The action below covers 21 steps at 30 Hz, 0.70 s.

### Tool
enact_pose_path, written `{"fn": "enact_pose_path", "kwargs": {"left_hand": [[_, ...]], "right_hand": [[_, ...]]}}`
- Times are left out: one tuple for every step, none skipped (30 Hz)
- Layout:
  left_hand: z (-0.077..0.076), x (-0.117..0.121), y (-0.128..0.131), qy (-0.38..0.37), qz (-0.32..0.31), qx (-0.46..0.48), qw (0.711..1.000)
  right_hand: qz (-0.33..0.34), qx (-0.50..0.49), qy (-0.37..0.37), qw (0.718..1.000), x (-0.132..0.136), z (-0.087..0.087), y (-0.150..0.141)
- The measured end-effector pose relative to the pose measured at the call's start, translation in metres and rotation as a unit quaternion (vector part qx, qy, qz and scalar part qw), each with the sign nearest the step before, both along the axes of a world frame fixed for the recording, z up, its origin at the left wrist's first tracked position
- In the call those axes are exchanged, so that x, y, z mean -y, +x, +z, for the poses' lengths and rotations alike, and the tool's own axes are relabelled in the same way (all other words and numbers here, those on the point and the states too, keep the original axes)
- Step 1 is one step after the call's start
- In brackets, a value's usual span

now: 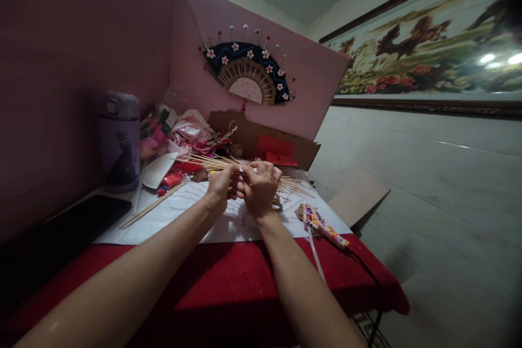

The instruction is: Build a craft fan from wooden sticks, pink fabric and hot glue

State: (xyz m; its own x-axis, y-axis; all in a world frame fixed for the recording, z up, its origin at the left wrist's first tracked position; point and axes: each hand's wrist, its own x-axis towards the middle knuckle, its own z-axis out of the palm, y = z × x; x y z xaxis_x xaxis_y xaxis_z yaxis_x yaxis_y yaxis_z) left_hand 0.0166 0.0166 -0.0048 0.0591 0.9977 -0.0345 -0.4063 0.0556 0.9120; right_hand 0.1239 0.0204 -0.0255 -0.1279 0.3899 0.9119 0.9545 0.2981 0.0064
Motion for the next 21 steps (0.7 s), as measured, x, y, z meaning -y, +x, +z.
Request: {"fn": "enact_pose_path", "kwargs": {"left_hand": [[-0.0001, 0.0, 0.0002, 0.001, 0.001, 0.0, 1.0], [-0.0001, 0.0001, 0.0003, 0.001, 0.002, 0.0, 1.0], [0.0, 0.0002, 0.0004, 0.001, 0.002, -0.001, 1.0], [0.0001, 0.0003, 0.0005, 0.001, 0.002, -0.001, 1.0], [0.0002, 0.0004, 0.0006, 0.001, 0.003, -0.002, 1.0], [0.0004, 0.0005, 0.0006, 0.001, 0.004, -0.003, 1.0], [0.0004, 0.0006, 0.0006, 0.001, 0.005, -0.003, 1.0], [0.0005, 0.0007, 0.0006, 0.001, 0.006, -0.003, 1.0], [0.0005, 0.0007, 0.0005, 0.002, 0.007, -0.003, 1.0], [0.0005, 0.0008, 0.0005, 0.002, 0.008, -0.003, 1.0], [0.0006, 0.0008, 0.0004, 0.003, 0.009, -0.004, 1.0], [0.0006, 0.0008, 0.0004, 0.003, 0.01, -0.004, 1.0], [0.0007, 0.0008, 0.0003, 0.004, 0.01, -0.004, 1.0], [0.0008, 0.0009, 0.0003, 0.004, 0.01, -0.004, 1.0], [0.0008, 0.001, 0.0003, 0.005, 0.009, -0.004, 1.0], [0.0009, 0.0011, 0.0004, 0.005, 0.009, -0.004, 1.0], [0.0009, 0.0013, 0.0004, 0.005, 0.008, -0.004, 1.0], [0.0008, 0.0014, 0.0004, 0.005, 0.008, -0.004, 1.0], [0.0008, 0.0015, 0.0004, 0.005, 0.007, -0.005, 1.0], [0.0006, 0.0016, 0.0004, 0.004, 0.007, -0.005, 1.0], [0.0005, 0.0016, 0.0004, 0.004, 0.007, -0.006, 1.0]], "right_hand": [[0.001, -0.001, -0.002, 1.0, 0.0, -0.0002, -0.0002], [0.002, -0.003, -0.004, 1.0, 0.0, -0.0003, -0.0003], [0.003, -0.003, -0.006, 1.0, 0.0, -0.0005, -0.0004], [0.003, -0.004, -0.008, 1.0, 0.0001, -0.0007, -0.0004], [0.003, -0.004, -0.009, 1.0, 0.0002, -0.0008, -0.0004], [0.002, -0.004, -0.01, 1.0, 0.0002, -0.001, -0.0003], [0.002, -0.005, -0.011, 1.0, 0.0002, -0.0011, -0.0002], [0.002, -0.005, -0.012, 1.0, 0.0001, -0.0011, -0.0001], [0.002, -0.005, -0.013, 1.0, -0.0001, -0.0012, 0.0], [0.003, -0.006, -0.013, 1.0, -0.0002, -0.0013, 0.0], [0.003, -0.006, -0.012, 1.0, -0.0004, -0.0013, 0.0], [0.004, -0.006, -0.012, 1.0, -0.0005, -0.0014, 0.0], [0.005, -0.006, -0.011, 1.0, -0.0005, -0.0014, 0.0], [0.005, -0.006, -0.011, 1.0, -0.0004, -0.0014, -0.0001], [0.006, -0.005, -0.012, 1.0, -0.0003, -0.0014, -0.0002], [0.006, -0.004, -0.012, 1.0, -0.0001, -0.0013, -0.0002], [0.006, -0.003, -0.013, 1.0, 0.0001, -0.0012, -0.0003], [0.006, -0.003, -0.013, 1.0, 0.0003, -0.001, -0.0003], [0.004, -0.003, -0.014, 1.0, 0.0004, -0.0009, -0.0004], [0.004, -0.003, -0.014, 1.0, 0.0006, -0.0007, -0.0004], [0.003, -0.003, -0.014, 1.0, 0.0007, -0.0006, -0.0004]]}}
